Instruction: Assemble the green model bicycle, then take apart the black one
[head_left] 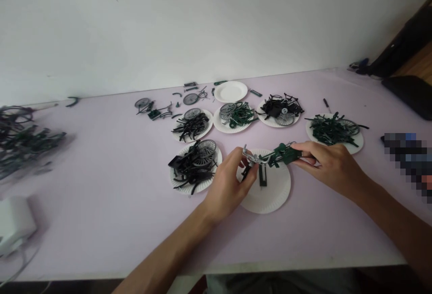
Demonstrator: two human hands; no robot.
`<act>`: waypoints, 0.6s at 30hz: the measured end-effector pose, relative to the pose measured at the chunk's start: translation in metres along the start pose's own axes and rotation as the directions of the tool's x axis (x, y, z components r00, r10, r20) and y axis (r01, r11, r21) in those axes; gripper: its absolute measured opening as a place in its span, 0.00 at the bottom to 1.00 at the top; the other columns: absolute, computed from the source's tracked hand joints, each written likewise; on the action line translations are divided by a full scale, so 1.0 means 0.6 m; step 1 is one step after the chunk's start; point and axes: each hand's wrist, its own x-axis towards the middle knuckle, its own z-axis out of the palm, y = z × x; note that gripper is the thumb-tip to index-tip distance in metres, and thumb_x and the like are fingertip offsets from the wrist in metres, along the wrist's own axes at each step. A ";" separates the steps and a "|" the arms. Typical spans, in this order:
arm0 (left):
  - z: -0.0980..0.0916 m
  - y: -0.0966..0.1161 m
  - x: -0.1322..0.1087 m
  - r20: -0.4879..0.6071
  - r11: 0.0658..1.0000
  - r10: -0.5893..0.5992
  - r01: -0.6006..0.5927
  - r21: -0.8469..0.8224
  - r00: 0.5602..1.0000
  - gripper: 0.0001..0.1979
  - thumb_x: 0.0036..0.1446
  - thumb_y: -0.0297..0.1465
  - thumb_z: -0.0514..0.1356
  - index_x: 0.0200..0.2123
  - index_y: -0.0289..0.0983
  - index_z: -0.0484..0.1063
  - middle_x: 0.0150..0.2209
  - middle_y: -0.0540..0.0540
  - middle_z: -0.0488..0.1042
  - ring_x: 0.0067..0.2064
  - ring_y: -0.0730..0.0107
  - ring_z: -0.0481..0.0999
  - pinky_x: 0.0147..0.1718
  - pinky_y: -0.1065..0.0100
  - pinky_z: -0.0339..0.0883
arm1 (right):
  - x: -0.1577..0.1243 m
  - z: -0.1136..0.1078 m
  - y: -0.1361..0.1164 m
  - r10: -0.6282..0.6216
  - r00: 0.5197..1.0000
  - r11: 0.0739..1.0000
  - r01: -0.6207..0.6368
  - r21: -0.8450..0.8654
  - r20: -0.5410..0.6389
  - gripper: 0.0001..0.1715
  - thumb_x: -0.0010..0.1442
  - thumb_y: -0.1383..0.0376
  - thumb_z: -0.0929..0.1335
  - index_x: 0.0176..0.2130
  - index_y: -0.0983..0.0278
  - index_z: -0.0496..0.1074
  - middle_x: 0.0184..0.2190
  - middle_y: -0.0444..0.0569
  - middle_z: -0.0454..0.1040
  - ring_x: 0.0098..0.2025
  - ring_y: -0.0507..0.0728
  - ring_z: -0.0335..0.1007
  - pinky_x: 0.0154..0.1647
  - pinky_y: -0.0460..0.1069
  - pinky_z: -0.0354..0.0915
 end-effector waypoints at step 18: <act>-0.018 -0.002 0.009 0.100 0.995 0.068 -0.059 -0.086 0.993 0.04 0.72 0.29 0.55 0.40 0.39 0.66 0.38 0.48 0.70 0.40 0.69 0.69 0.42 0.67 0.65 | 0.003 -0.011 -0.021 0.210 0.975 0.956 -0.190 0.222 -0.071 0.10 0.67 0.62 0.71 0.48 0.58 0.71 0.25 0.37 0.62 0.24 0.48 0.60 0.29 0.44 0.62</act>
